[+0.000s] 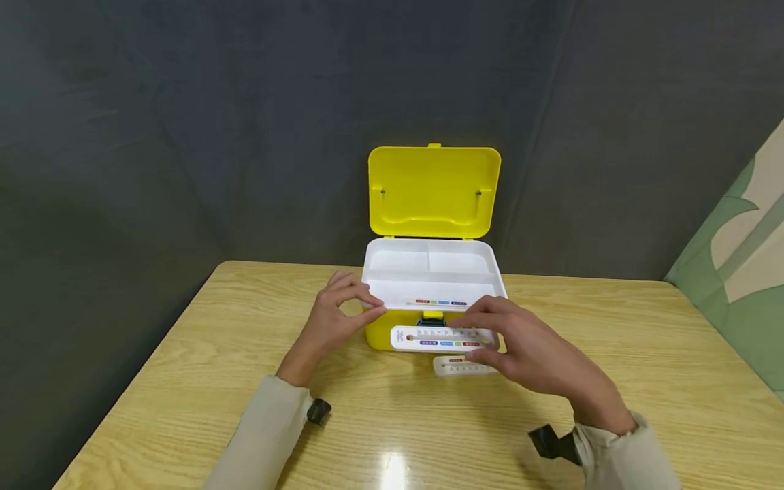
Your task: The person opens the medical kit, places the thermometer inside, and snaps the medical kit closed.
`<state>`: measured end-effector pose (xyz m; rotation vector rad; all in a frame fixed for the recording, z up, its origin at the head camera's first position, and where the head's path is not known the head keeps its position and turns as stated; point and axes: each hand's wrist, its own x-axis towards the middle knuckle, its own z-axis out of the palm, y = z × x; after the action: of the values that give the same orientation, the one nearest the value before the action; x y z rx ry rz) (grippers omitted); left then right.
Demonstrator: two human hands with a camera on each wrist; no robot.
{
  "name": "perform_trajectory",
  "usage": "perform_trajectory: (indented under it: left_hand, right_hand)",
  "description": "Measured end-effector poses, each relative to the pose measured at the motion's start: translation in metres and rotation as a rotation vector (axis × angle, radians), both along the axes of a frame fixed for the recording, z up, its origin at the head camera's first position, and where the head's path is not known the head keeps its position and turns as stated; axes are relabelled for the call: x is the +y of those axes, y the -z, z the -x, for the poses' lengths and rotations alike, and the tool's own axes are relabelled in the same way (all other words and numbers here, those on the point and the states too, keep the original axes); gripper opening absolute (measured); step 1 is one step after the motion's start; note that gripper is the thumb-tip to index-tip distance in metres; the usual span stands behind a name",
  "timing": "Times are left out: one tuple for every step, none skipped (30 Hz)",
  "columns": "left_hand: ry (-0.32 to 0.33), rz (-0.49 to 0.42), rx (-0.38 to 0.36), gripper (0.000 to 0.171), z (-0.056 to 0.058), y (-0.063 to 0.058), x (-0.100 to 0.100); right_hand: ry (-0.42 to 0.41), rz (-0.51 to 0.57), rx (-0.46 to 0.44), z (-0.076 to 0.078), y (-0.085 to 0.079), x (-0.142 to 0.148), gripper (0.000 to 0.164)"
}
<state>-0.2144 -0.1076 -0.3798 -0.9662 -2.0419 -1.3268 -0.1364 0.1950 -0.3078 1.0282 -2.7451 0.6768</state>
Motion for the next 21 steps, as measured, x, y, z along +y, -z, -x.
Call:
perform_trajectory:
  left_hand:
    - [0.000,-0.001,-0.005,0.012,0.0001,-0.0001,0.0002]
    - [0.000,-0.001,-0.007,0.012,0.0000,-0.0003,0.0004]
    - [0.001,0.000,-0.008,0.012,0.0001,-0.0005,0.0008]
    - [0.001,0.001,-0.013,0.011,-0.0001,-0.0007,0.0011]
    - [0.001,0.003,-0.017,0.011,-0.0002,-0.0007,0.0013]
    - [-0.001,0.004,-0.018,0.011,-0.0002,-0.0007,0.0014]
    - [-0.002,0.005,-0.019,0.011,-0.0002,-0.0007,0.0014]
    - [-0.003,0.005,-0.018,0.011,-0.0004,-0.0006,0.0015]
    - [-0.003,0.005,-0.016,0.012,-0.0006,-0.0008,0.0015]
    - [-0.004,0.006,-0.010,0.012,-0.0010,-0.0010,0.0015]
    - [-0.004,0.005,-0.008,0.012,-0.0013,-0.0012,0.0015]
    - [-0.005,0.006,-0.003,0.012,-0.0016,-0.0011,0.0014]
    - [-0.003,0.006,-0.005,0.013,-0.0022,-0.0014,0.0016]
    - [-0.002,0.006,-0.007,0.012,-0.0026,-0.0016,0.0018]
    - [-0.002,0.007,-0.009,0.012,-0.0031,-0.0017,0.0020]
    - [-0.003,0.008,-0.012,0.012,-0.0034,-0.0018,0.0023]
    - [-0.003,0.009,-0.018,0.012,-0.0037,-0.0019,0.0025]
    - [-0.003,0.010,-0.020,0.012,-0.0040,-0.0020,0.0026]
    - [-0.003,0.010,-0.025,0.012,-0.0043,-0.0024,0.0027]
    - [-0.004,0.011,-0.025,0.012,-0.0044,-0.0026,0.0028]
    - [-0.005,0.010,-0.026,0.012,-0.0046,-0.0029,0.0029]
  right_hand:
    - [0.004,-0.003,0.003,0.0002,-0.0004,0.0009,0.039]
    - [0.009,-0.004,0.006,0.0003,-0.0007,0.0018,0.039]
    - [0.017,-0.004,0.004,0.0008,-0.0007,0.0027,0.040]
    - [0.024,-0.005,0.004,0.0012,-0.0009,0.0034,0.041]
    - [0.030,-0.010,0.004,0.0016,-0.0010,0.0041,0.041]
    - [0.037,-0.013,0.003,0.0020,-0.0014,0.0047,0.042]
    - [0.042,-0.018,0.002,0.0024,-0.0017,0.0053,0.042]
    - [0.048,-0.022,-0.002,0.0028,-0.0020,0.0058,0.042]
    - [0.054,-0.027,-0.008,0.0033,-0.0024,0.0063,0.042]
    - [0.055,-0.031,-0.012,0.0035,-0.0029,0.0068,0.042]
    - [0.058,-0.034,-0.017,0.0038,-0.0033,0.0073,0.041]
    - [0.061,-0.032,-0.023,0.0041,-0.0036,0.0078,0.042]
    - [0.063,-0.030,-0.026,0.0046,-0.0037,0.0084,0.042]
    - [0.065,-0.027,-0.029,0.0051,-0.0039,0.0088,0.042]
    - [0.067,-0.024,-0.029,0.0056,-0.0041,0.0093,0.043]
    - [0.069,-0.022,-0.029,0.0062,-0.0043,0.0097,0.043]
    - [0.070,-0.021,-0.027,0.0069,-0.0044,0.0099,0.044]
    - [0.072,-0.020,-0.026,0.0075,-0.0045,0.0100,0.044]
    - [0.074,-0.019,-0.025,0.0080,-0.0047,0.0100,0.045]
    - [0.076,-0.018,-0.027,0.0085,-0.0048,0.0099,0.045]
    - [0.082,-0.016,-0.031,0.0090,-0.0049,0.0099,0.044]
